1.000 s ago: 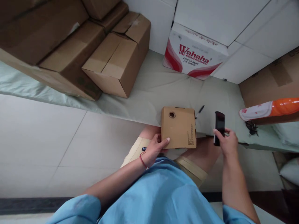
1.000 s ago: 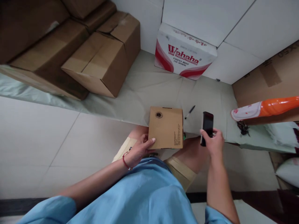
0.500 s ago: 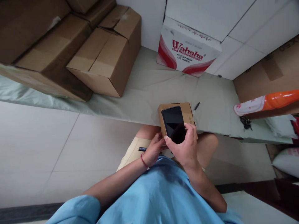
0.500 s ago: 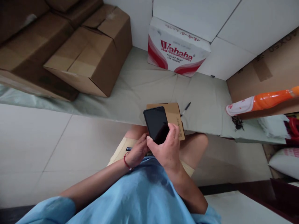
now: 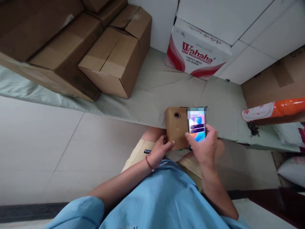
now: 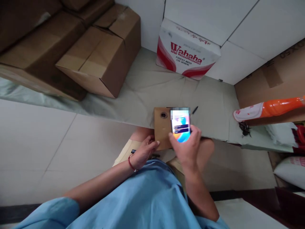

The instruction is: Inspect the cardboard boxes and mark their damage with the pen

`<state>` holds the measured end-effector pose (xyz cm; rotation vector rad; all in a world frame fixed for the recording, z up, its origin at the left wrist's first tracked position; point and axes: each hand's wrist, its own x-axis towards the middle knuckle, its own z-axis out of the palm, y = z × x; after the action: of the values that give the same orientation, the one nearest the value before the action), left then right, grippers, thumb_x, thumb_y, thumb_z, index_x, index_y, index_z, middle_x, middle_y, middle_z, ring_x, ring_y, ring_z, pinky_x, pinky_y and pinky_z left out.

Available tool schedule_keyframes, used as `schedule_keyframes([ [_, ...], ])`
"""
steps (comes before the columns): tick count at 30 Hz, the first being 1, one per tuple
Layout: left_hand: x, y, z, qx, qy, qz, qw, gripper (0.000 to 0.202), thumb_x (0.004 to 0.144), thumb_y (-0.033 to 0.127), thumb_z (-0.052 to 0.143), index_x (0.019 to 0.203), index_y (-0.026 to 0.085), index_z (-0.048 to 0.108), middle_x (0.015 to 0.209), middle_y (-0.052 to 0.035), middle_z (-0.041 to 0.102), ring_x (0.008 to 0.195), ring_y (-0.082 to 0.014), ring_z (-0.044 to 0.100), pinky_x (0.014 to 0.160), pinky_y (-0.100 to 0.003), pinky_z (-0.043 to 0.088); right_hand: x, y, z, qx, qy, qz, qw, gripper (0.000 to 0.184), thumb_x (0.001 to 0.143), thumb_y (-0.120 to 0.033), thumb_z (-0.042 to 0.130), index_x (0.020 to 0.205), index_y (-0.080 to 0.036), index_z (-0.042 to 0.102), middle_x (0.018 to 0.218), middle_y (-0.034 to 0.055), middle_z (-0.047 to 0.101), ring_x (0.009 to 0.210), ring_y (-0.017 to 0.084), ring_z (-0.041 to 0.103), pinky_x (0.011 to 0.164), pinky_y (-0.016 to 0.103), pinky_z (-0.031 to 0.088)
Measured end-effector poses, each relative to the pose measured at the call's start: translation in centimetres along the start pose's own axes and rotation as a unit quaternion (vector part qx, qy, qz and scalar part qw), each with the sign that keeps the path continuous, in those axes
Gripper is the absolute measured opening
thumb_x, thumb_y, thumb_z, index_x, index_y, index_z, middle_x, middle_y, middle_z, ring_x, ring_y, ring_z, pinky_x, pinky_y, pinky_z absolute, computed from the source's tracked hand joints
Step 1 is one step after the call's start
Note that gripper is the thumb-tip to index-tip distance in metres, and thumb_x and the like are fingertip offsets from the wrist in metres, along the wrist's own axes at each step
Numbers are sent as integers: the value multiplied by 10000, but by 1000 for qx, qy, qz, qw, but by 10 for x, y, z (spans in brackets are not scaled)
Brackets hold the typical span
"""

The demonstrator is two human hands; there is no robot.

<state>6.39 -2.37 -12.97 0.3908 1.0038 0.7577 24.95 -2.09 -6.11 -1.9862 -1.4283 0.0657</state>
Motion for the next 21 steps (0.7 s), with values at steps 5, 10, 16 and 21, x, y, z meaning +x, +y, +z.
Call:
schedule_keyframes([
  [5,-4,12,-13,21,41,11,999,708,685,583,933,1186,182,633,1196,-115,740,1126,-288,684,803,-328,527,76,91,-23,-174,31,137,975,822,746,-523,888,1372,-93,574,1393,293,620,1390,458,562,1213,591,471],
  [10,-13,21,-15,26,50,20,998,746,693,630,947,1208,171,662,1306,-152,750,1225,-324,695,823,-336,551,121,153,-36,-267,-45,290,918,906,762,-516,900,1452,-27,575,1502,368,575,1408,500,611,1217,571,500],
  [16,-23,24,-13,30,40,30,998,876,597,605,1026,1254,143,677,1315,-186,766,1188,-333,715,862,-362,564,138,179,-37,-275,-45,339,899,1002,784,-553,891,1541,2,541,1543,407,553,1453,548,600,1211,612,511],
  [21,-25,28,-15,52,56,44,996,766,653,599,992,1198,153,690,1239,-160,779,1129,-305,719,873,-355,554,155,188,-29,-258,-59,316,911,844,837,-499,862,1453,23,615,1543,444,535,1527,567,507,1234,690,448],
])
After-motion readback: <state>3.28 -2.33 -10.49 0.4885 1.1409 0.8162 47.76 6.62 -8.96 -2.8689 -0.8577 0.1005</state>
